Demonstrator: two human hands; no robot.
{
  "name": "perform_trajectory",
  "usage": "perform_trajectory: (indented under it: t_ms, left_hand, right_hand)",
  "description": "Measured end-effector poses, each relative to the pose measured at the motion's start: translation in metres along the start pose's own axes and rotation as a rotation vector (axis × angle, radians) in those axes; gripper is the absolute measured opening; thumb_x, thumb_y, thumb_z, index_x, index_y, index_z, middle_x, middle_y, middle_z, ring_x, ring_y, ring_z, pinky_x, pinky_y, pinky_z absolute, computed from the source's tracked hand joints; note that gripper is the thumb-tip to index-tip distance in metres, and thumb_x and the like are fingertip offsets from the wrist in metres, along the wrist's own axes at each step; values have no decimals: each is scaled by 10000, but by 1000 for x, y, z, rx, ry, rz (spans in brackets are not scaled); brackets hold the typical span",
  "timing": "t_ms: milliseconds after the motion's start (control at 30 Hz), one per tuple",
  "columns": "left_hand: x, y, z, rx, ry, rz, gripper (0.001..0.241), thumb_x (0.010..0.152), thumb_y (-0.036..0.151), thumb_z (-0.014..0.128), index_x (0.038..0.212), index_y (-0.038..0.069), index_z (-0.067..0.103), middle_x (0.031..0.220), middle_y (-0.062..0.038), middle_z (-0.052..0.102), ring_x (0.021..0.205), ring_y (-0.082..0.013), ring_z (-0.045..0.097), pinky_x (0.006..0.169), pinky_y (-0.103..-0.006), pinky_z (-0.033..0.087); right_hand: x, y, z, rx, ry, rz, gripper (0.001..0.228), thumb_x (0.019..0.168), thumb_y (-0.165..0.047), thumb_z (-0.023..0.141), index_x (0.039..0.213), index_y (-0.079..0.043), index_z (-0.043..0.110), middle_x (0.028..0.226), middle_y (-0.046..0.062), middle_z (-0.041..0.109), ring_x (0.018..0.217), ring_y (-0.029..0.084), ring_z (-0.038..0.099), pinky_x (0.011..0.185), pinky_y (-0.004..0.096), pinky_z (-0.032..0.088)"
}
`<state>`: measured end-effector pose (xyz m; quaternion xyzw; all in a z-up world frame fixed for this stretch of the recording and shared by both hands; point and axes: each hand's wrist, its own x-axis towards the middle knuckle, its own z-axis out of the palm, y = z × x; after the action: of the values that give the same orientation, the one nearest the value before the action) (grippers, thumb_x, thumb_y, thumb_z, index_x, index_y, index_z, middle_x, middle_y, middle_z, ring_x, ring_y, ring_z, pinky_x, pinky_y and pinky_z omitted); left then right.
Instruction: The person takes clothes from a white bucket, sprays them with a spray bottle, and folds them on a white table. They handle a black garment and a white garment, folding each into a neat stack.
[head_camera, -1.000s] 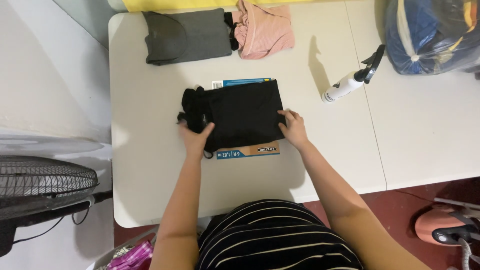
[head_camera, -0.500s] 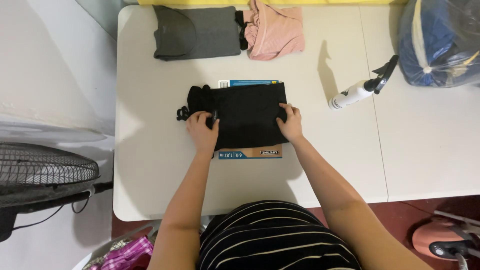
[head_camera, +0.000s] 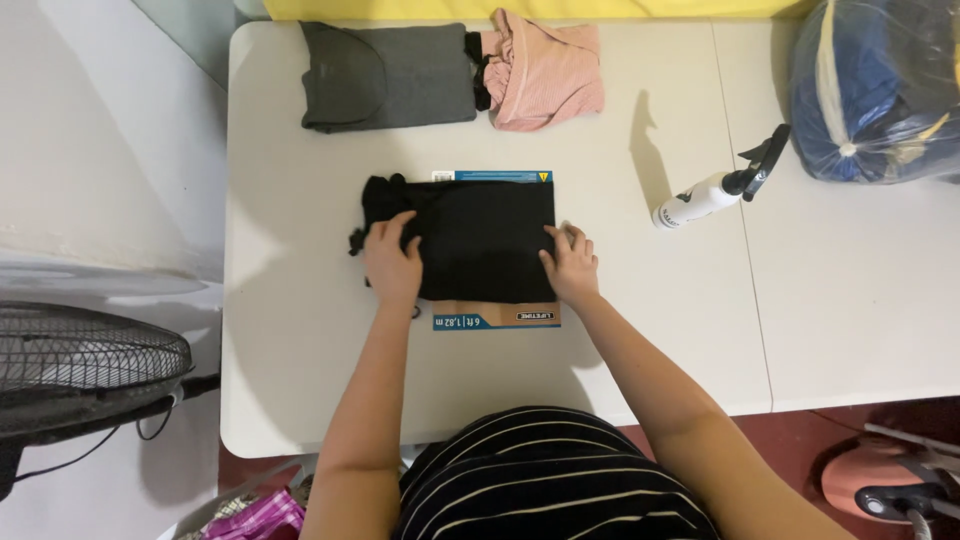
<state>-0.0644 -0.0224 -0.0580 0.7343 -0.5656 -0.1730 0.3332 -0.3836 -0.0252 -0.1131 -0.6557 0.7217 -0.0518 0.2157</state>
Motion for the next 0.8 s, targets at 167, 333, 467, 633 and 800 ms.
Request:
perform_trajectory:
  t_ms: [167,333,467,633,800]
  left_hand:
    - [-2,8,2,265,-27,-10,577,949,135,701,1488,121,496,1513,-233,330,1413,-500,298,1079,-675,330]
    - [-3,14,11,360,-169,233,529,1051,389,538,1557,266,446,1692,-168,164,1549,-475,58,1121,-756,143]
    - [5,-22,33,428,-182,126,619,1003,658,459,1555,380,426,1699,-177,179,1534,-525,84,1105,-791,138]
    - [16,-14,64,442,-200,66,637,993,685,437,1569,420,384,1682,-197,216,1507,-561,150,1075,-795,192]
    - [40,19,98,246,-145,119,529,1026,552,513,1437,220,528,1624,-226,217,1507,-530,77,1067,-763,156]
  right_hand:
    - [2,-11,18,-145,243,-124,619,946,-372,689,1502,-279,436,1396,134,423,1299,368,453,1004,551,458]
    - [-3,-47,12,-91,292,-454,695,921,-291,703,1558,-223,434,1545,164,423,1448,396,374,1142,531,330]
    - [9,-48,-1,-190,-113,-508,625,1060,-516,395,1638,-352,221,1693,35,237,1559,304,208,1229,595,177]
    - [56,-17,-17,-240,-97,-364,668,1042,-502,455,1646,-360,207,1721,28,187,1564,281,211,1214,640,191]
    - [116,27,-34,-182,-91,-134,503,934,-361,581,1418,-480,509,1605,-175,386,1545,202,260,1179,725,172]
